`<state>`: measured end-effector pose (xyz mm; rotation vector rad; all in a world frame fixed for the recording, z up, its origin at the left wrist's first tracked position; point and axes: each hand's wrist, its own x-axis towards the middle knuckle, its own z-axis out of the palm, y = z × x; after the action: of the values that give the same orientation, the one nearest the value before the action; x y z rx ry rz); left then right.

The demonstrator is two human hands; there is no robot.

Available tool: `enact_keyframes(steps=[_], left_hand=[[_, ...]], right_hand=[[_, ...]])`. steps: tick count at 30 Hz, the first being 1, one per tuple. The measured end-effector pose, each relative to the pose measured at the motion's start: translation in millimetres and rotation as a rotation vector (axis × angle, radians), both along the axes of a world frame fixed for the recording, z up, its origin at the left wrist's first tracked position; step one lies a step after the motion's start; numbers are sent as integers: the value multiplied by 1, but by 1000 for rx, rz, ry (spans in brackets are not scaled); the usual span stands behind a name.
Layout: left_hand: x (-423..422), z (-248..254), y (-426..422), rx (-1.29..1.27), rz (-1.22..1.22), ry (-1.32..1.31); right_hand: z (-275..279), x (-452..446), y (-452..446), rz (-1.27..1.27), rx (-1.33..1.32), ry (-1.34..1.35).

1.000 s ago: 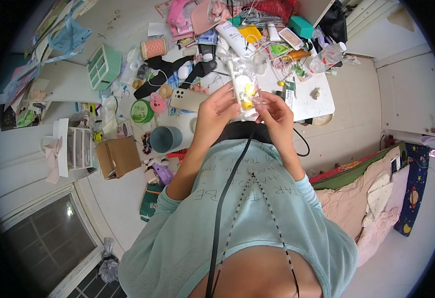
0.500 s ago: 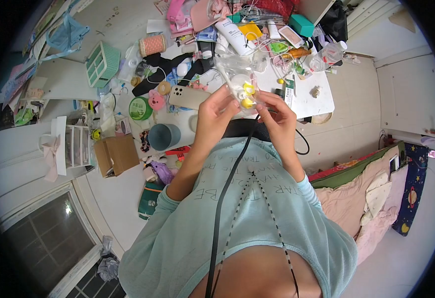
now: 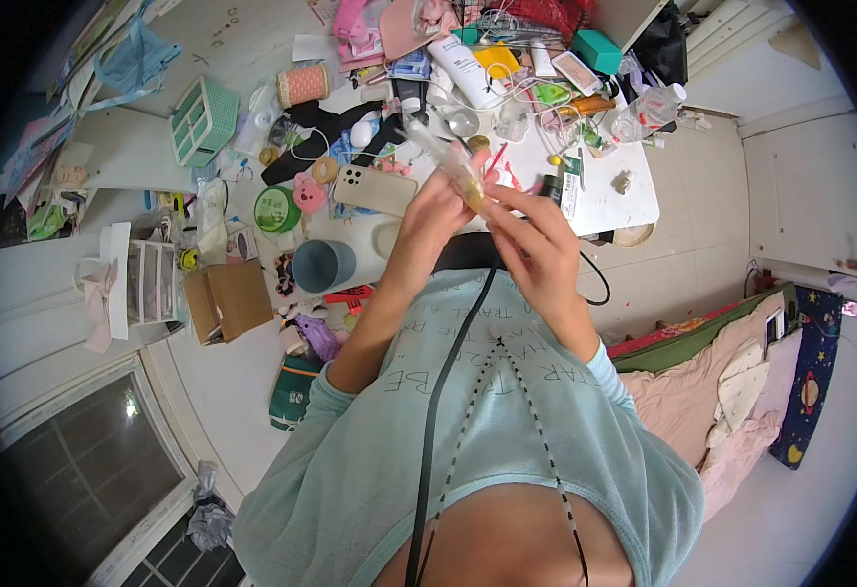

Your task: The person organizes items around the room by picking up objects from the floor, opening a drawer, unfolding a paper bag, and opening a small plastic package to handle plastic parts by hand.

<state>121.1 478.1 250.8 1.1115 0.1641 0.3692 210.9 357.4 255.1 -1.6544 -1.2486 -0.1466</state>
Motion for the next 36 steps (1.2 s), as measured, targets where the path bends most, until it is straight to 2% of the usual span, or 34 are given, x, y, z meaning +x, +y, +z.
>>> enact_keyframes(steps=[5,7,13,17,20,22,31,34,36], left_hand=[[3,-3,-5,-14,-22,-114],[2,0,-7,-119,-41,-101],[1,8,-11,-224,-69,-145],[0,4,-5,-209,-60,-149],[-1,9,-9,-370,-12,-125],[-2,6,-9,-353,1,-95],[-10,-18,2,-366,-32,-67],[-11,-21,4,-339,-20,-49],[-11,-23,6,-303,9,-22]], right_hand=[[4,-4,1,20,-11,-195],[2,-4,1,28,1,-242],[3,-8,-1,100,23,-232],[-1,-13,-3,111,31,-146],[-3,-11,-7,122,27,-39],[-3,-8,-12,111,28,12],[-15,39,-20,-239,62,35],[-44,55,-10,-241,-6,88],[-68,67,-3,-203,-234,255]])
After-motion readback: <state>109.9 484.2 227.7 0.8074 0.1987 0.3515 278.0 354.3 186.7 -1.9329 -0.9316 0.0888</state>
